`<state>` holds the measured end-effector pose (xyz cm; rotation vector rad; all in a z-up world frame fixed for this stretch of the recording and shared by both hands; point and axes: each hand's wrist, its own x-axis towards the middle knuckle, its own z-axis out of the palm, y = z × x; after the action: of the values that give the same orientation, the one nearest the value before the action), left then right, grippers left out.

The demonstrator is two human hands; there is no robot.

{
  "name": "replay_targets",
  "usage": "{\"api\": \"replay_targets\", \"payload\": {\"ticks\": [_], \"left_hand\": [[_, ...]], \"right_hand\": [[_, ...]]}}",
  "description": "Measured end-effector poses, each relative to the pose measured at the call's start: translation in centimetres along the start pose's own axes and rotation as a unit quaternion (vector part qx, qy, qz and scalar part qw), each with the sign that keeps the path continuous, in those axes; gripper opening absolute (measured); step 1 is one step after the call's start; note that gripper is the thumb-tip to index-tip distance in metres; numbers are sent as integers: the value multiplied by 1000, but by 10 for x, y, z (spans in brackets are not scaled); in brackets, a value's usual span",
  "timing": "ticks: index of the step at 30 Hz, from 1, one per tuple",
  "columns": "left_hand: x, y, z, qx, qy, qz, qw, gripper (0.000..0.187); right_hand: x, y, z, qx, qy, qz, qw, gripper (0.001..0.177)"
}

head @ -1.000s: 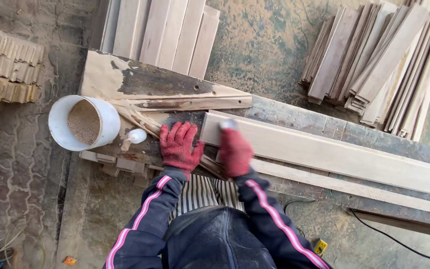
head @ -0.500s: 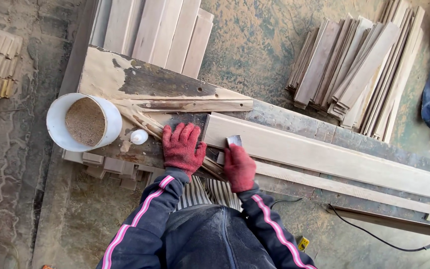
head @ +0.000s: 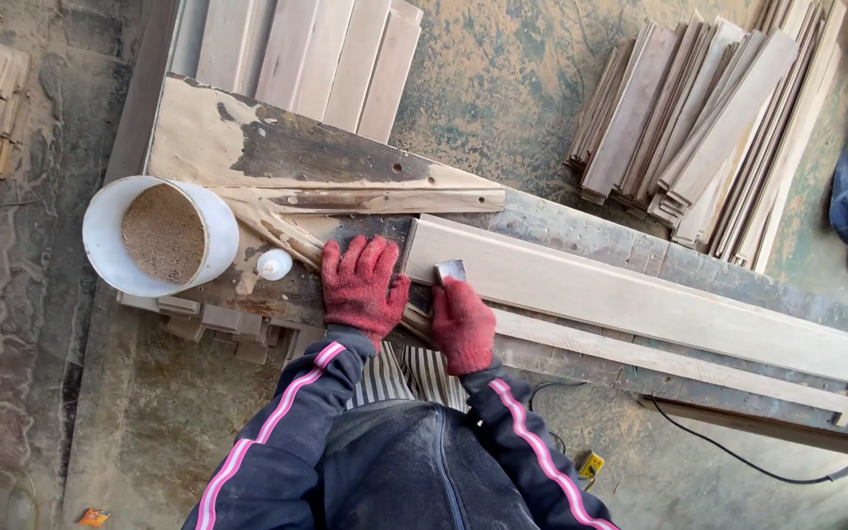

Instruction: Sanding wooden planks using an angle grinder and manual sandpaper.

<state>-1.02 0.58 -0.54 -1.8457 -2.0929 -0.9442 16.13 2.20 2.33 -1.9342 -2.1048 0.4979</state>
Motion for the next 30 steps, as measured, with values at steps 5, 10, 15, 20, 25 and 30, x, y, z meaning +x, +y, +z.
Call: {"api": "replay_targets", "payload": {"ticks": [5,10,15,20,25,30], "left_hand": [[-2,1,1,9,0,-3,1000,57],[-2,3,1,2,5,-7,1000,58],[1,2,-1,13,0,0,1000,54],[2,2,-3,10,-8,0,1000,57],[3,2,-2,14,-7,3,1000,58],[-1,6,-3,17,-10,4,1000,57]], "right_hand": [[-14,130,-18,-41,100,132,985,4],[-11,108,-9,-40,53,133,989,13],[-5,15,5,3,19,9,1000,7],[-5,153,-29,-91,109,112,984,11],[4,201,-50,-56,132,211,967,18],[-13,83,-11,56,88,144,984,10]]}}
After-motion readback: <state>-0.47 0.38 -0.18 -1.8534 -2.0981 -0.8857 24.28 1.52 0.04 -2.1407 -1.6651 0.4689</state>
